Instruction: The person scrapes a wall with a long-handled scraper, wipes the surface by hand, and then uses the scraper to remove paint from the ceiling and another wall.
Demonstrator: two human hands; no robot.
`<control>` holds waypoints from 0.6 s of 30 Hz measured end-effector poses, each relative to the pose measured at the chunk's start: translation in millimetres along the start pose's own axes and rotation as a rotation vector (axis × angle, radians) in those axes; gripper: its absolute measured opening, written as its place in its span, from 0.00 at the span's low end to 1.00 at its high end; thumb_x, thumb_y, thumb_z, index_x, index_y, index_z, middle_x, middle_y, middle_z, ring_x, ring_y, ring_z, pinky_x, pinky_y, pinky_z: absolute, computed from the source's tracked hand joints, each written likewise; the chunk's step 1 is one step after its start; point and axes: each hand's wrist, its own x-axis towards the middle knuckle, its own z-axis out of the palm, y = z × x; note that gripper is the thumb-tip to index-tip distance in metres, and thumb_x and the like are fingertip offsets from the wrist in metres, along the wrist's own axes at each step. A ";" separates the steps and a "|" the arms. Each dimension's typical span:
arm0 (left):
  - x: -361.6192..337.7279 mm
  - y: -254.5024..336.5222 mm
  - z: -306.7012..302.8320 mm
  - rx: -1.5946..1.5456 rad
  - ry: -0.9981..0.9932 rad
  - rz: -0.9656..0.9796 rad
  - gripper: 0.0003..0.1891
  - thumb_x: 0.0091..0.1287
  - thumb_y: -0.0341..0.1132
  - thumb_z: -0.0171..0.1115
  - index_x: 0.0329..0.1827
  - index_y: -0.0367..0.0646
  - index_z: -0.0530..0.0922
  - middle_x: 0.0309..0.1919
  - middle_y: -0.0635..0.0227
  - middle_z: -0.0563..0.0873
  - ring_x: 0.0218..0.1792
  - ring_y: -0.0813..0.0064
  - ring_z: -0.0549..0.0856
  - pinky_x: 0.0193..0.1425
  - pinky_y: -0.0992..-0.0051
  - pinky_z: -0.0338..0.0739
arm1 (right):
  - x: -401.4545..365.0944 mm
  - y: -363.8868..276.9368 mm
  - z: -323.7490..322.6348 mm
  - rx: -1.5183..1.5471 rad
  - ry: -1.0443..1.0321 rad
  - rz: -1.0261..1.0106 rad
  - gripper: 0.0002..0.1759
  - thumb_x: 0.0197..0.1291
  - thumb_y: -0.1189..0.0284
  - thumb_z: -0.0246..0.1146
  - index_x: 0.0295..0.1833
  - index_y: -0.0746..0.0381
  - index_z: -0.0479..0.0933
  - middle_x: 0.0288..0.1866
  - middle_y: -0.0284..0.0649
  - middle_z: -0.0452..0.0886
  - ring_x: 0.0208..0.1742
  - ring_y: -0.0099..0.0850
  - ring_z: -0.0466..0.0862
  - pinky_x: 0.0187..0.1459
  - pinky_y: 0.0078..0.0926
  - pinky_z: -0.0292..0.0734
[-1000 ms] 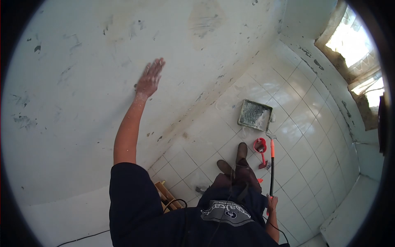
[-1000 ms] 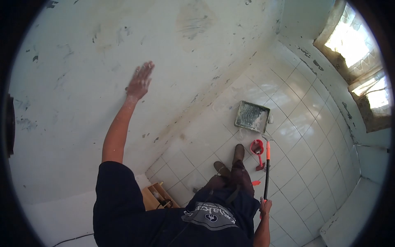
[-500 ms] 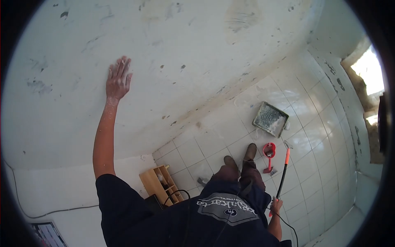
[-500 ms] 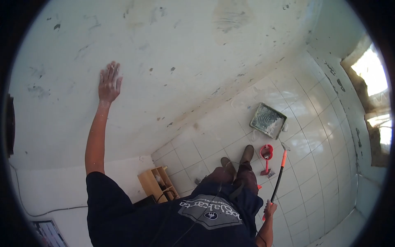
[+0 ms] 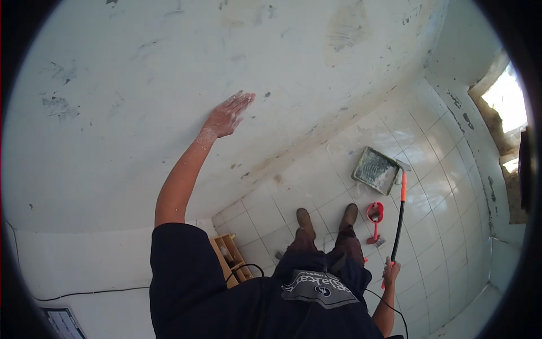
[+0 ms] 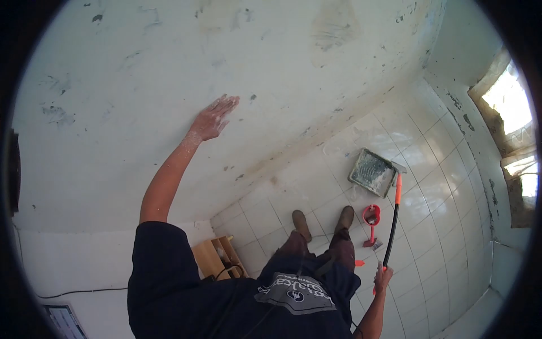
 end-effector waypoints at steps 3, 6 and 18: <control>-8.5 -21.2 -24.2 0.152 0.174 -0.100 0.41 0.74 0.42 0.58 0.86 0.45 0.50 0.86 0.72 0.55 0.84 0.74 0.55 0.89 0.68 0.45 | -23.5 26.4 22.4 -0.020 0.035 -0.022 0.23 0.72 0.58 0.66 0.27 0.61 0.71 0.14 0.28 0.67 0.11 0.21 0.68 0.12 0.26 0.64; -24.2 -17.6 -6.2 -0.035 0.235 -0.154 0.39 0.75 0.41 0.56 0.86 0.44 0.50 0.86 0.71 0.55 0.84 0.74 0.54 0.89 0.67 0.46 | -49.0 60.2 55.4 0.012 0.051 0.027 0.23 0.71 0.60 0.66 0.26 0.60 0.71 0.13 0.30 0.68 0.11 0.23 0.69 0.12 0.29 0.65; -55.8 -33.8 -5.9 0.023 0.258 -0.049 0.39 0.77 0.44 0.53 0.86 0.41 0.48 0.86 0.67 0.51 0.85 0.73 0.51 0.89 0.64 0.44 | -70.8 169.1 95.9 -0.222 0.105 -0.399 0.27 0.71 0.58 0.63 0.21 0.61 0.69 0.15 0.30 0.66 0.18 0.23 0.70 0.18 0.31 0.62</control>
